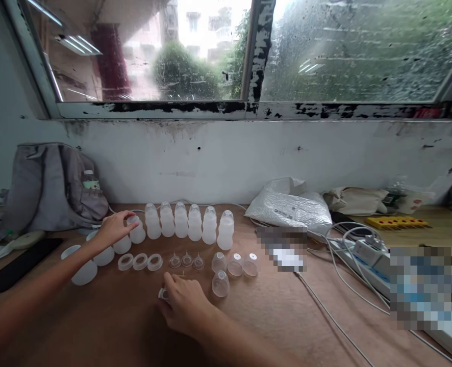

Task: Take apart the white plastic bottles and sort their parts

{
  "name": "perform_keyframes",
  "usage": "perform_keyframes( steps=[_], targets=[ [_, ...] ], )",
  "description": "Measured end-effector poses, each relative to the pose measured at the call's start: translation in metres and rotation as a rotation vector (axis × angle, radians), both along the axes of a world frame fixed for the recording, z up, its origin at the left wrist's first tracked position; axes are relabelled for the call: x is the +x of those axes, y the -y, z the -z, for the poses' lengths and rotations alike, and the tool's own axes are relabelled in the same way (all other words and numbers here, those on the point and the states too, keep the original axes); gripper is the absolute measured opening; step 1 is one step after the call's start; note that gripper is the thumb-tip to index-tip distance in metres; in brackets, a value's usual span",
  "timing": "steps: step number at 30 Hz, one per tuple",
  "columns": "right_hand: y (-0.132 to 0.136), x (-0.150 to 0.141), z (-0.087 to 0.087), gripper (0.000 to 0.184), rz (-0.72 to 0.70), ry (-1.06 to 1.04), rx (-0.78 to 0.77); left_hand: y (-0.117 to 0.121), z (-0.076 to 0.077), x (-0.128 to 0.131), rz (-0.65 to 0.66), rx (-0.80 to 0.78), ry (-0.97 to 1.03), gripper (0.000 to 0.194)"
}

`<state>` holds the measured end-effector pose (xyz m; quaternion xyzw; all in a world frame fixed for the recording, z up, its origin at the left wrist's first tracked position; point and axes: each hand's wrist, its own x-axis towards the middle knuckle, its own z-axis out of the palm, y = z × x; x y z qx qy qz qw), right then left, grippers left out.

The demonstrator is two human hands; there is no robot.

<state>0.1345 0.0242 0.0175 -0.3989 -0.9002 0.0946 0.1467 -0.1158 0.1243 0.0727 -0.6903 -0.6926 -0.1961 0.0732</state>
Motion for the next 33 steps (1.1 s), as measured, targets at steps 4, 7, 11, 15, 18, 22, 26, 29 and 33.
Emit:
perform_keyframes(
  steps=[4,7,11,15,18,22,26,29,33],
  targets=[
    [-0.001,-0.001,0.015,0.026,0.040,-0.016,0.024,0.001,0.001,0.001,0.000,0.021,-0.039,0.035],
    [-0.006,0.001,0.016,0.022,0.012,-0.022,0.026,0.001,0.002,0.000,0.009,0.017,-0.086,0.034],
    [-0.008,0.000,0.013,0.016,-0.036,-0.025,0.038,0.000,0.005,-0.002,0.022,0.041,-0.138,0.035],
    [-0.008,-0.001,0.013,0.015,-0.043,-0.003,0.059,0.009,0.004,0.004,0.041,0.186,-0.128,0.040],
    [-0.008,-0.001,0.014,0.015,-0.048,0.008,0.060,0.034,0.008,0.018,0.197,0.256,-0.083,0.039],
    [-0.008,-0.001,0.019,0.015,-0.072,-0.017,0.063,0.086,0.034,0.045,0.606,-0.027,0.063,0.028],
    [-0.009,-0.003,0.026,0.013,-0.146,-0.051,0.093,0.118,0.060,0.057,0.698,-0.105,0.177,0.029],
    [-0.009,-0.004,0.028,0.009,-0.202,-0.026,0.109,0.122,0.066,0.054,0.712,-0.101,0.178,0.028],
    [-0.006,-0.005,0.028,0.013,-0.171,-0.098,0.059,0.120,0.067,0.050,0.750,-0.074,0.173,0.025]
  ],
)
